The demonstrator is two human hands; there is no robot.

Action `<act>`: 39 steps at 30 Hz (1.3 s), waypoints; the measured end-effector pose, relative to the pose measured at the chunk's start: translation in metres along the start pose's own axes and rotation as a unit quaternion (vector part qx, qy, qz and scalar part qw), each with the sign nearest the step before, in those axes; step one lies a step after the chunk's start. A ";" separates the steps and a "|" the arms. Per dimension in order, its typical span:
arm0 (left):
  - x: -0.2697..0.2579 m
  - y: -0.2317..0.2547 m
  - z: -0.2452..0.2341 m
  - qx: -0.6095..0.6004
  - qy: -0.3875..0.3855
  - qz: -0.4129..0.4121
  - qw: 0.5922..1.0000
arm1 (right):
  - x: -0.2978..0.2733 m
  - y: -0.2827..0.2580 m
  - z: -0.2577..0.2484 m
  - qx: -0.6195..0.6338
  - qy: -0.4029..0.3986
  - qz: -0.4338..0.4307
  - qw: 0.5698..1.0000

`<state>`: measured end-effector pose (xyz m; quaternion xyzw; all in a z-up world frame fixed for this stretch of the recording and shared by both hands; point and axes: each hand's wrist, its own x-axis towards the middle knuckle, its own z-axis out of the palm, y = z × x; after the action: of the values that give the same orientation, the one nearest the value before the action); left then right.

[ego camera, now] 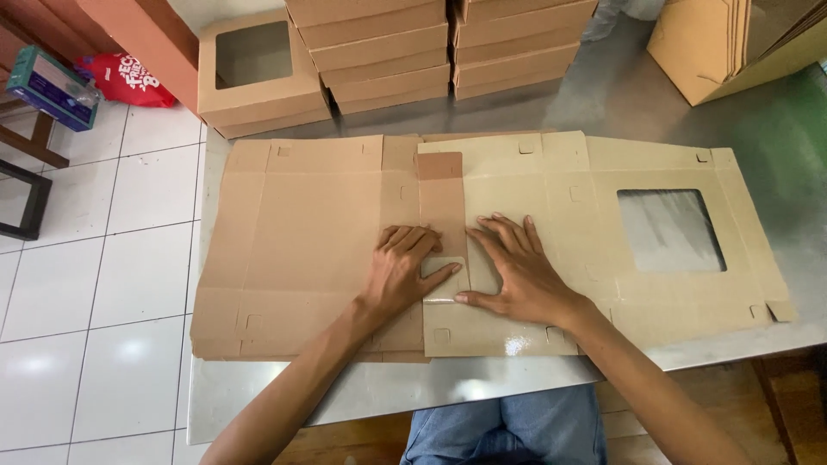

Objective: The person assembles flat cardboard boxes on a metal table. They fold the side flaps, tuck in the tabs, and press the seams to form the box shape. The person handles multiple boxes one at a time, stacking the finished units on the table.

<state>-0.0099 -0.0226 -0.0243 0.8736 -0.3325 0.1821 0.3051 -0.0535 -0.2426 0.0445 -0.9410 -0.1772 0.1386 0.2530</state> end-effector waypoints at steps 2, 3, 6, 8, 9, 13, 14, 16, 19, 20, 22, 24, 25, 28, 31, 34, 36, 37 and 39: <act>0.000 -0.001 0.001 -0.001 0.004 0.000 1.000 | 0.004 -0.004 0.002 -0.005 0.004 0.010 1.000; -0.001 -0.001 0.002 -0.003 0.007 -0.001 1.000 | 0.005 -0.007 0.004 -0.009 0.005 0.022 1.000; -0.003 -0.003 0.006 -0.009 0.012 -0.009 1.000 | 0.014 -0.009 0.009 -0.042 0.011 0.053 0.998; 0.000 0.000 0.002 -0.006 0.013 -0.009 1.000 | 0.018 -0.013 0.013 -0.053 0.014 0.061 0.997; 0.001 0.001 0.000 -0.004 0.014 -0.008 1.000 | 0.021 -0.014 0.014 -0.064 0.017 0.068 0.995; -0.001 -0.003 0.005 -0.016 0.008 -0.016 1.000 | 0.022 -0.027 0.021 -0.062 0.033 0.072 0.995; -0.002 -0.004 0.006 -0.014 0.011 -0.013 1.000 | 0.022 -0.028 0.023 -0.074 0.037 0.077 0.994; -0.002 -0.005 0.006 -0.012 0.013 -0.009 1.000 | 0.021 -0.028 0.026 -0.086 0.041 0.082 0.992; -0.001 -0.002 0.004 0.007 0.010 0.010 1.000 | 0.017 -0.027 0.027 -0.080 0.068 0.055 0.993; -0.001 -0.002 0.004 0.008 0.009 0.012 1.000 | 0.016 -0.028 0.025 -0.075 0.064 0.054 0.994; -0.001 -0.003 0.004 0.010 0.007 0.015 1.000 | 0.017 -0.027 0.022 -0.069 0.061 0.054 0.994; -0.002 -0.003 0.006 0.020 0.013 0.023 0.999 | 0.018 -0.024 0.020 -0.080 0.038 0.057 0.994; -0.002 -0.004 0.004 0.021 0.013 0.023 0.999 | 0.018 -0.023 0.017 -0.079 0.038 0.056 0.995; -0.001 -0.003 0.003 0.023 0.013 0.029 0.999 | 0.017 -0.017 0.010 -0.066 0.026 0.042 0.997; 0.000 -0.002 0.001 0.029 0.010 0.035 0.999 | 0.016 -0.006 0.005 -0.065 -0.005 0.041 0.997; -0.002 -0.002 0.002 0.024 0.009 0.026 0.999 | 0.014 0.003 0.002 -0.040 -0.013 0.030 0.999; -0.001 -0.001 0.001 0.025 0.005 0.022 0.999 | 0.012 0.009 -0.002 -0.038 -0.029 0.030 0.998; -0.001 0.000 0.000 0.025 0.005 0.023 0.999 | 0.011 0.008 -0.004 -0.038 -0.029 0.030 0.998; 0.000 0.002 -0.002 0.021 -0.002 0.020 1.000 | 0.009 0.007 -0.008 -0.031 -0.029 0.022 0.999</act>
<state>-0.0114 -0.0224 -0.0226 0.8735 -0.3463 0.1936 0.2822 -0.0402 -0.2485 0.0460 -0.9475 -0.1678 0.1661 0.2157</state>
